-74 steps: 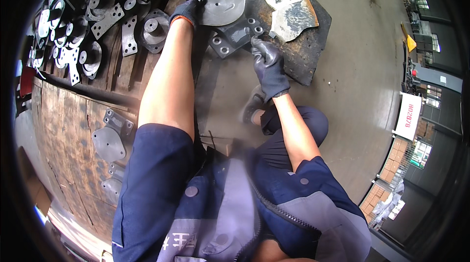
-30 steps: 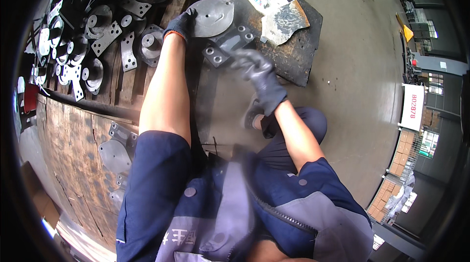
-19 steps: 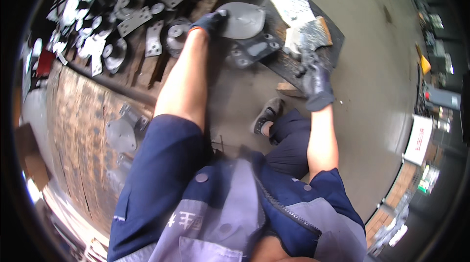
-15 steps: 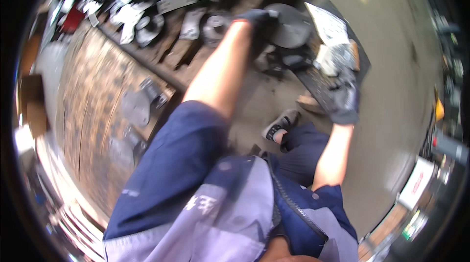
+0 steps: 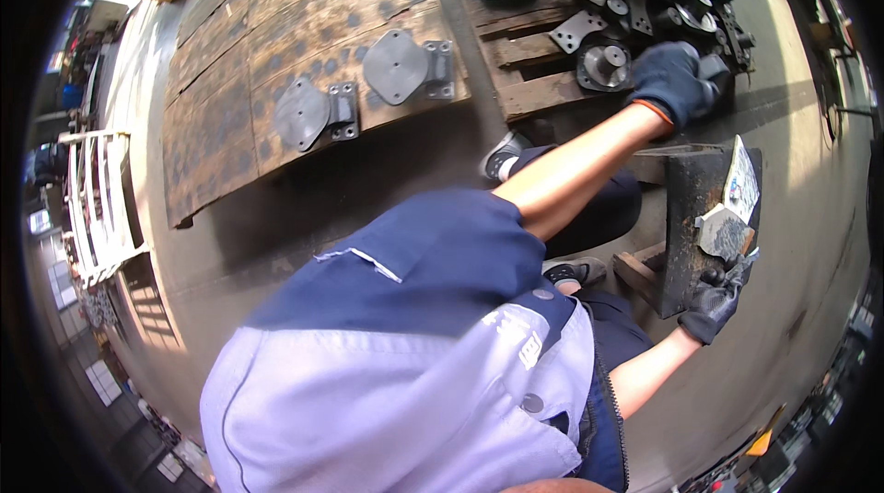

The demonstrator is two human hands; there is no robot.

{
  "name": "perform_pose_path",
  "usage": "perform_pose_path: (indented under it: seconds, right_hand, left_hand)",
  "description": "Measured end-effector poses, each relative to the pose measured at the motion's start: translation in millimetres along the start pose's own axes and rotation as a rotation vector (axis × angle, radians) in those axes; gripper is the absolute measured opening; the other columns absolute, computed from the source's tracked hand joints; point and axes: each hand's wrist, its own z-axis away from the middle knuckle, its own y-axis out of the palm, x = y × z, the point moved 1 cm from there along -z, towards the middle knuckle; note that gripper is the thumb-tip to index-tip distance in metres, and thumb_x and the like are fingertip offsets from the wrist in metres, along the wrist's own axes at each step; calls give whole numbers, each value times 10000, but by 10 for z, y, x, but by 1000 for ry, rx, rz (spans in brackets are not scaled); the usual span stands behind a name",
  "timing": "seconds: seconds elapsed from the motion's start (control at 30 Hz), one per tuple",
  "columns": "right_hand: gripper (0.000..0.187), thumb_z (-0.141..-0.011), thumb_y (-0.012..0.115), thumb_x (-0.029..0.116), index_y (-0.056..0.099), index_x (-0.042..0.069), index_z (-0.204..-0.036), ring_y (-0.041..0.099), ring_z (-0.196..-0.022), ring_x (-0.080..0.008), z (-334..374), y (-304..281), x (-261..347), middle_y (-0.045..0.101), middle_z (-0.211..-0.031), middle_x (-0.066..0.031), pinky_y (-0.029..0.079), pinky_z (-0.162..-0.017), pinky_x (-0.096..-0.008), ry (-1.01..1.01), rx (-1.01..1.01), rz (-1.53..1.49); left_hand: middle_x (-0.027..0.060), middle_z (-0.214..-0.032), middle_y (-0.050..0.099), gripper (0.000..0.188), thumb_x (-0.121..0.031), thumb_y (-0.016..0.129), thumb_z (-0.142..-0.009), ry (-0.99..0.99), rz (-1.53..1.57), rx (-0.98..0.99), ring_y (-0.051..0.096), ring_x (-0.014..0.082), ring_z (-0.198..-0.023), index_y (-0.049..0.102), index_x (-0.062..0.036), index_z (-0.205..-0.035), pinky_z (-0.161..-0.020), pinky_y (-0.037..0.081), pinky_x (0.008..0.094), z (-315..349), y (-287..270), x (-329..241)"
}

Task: The person scrapes metal parts with a handheld tool while crouched on the floor. They repeatedly pick up parts, scrape them, and place them back on a wooden pallet.

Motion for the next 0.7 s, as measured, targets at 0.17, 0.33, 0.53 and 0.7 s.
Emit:
perform_pose_path:
  seconds: [0.17, 0.33, 0.53, 0.7]
  right_hand:
    - [414, -932, 472, 203, 438, 30, -1307, 537, -845, -123, 156, 288, 160, 551, -1156, -57, 444, -717, -226, 15, 65, -79]
    - [381, -925, 462, 212, 474, 65, -1276, 476, -800, -59, 100, 155, 124, 533, -1185, -32, 381, -630, -176, 29, 49, 47]
    - [344, -901, 481, 229, 527, 81, -1209, 447, -637, -60, 84, -301, 16, 575, -1073, 0, 385, -637, -221, 124, -144, 68]
    - [276, -909, 477, 218, 556, 74, -1131, 423, -614, -53, -37, -756, -134, 581, -1008, -10, 377, -600, -219, 123, -224, 71]
  left_hand:
    - [122, -656, 627, 254, -348, 711, -594, -5, -329, -220, 631, 262, -644, 672, -106, -663, -621, 510, 354, -83, -1155, 502]
    - [95, -781, 653, 199, -225, 548, -771, 398, -1820, 22, 624, 202, -718, 602, -39, -814, -634, 491, 314, -388, -2493, 1461]
    - [95, -854, 613, 255, -245, 544, -710, 54, -1396, -96, 599, 226, -752, 613, -88, -899, -619, 460, 340, -535, -3870, 1738]
    - [177, -932, 652, 374, -364, 527, -695, -75, -1370, 71, 632, 313, -889, 690, -75, -867, -721, 499, 375, -964, -4215, 2685]
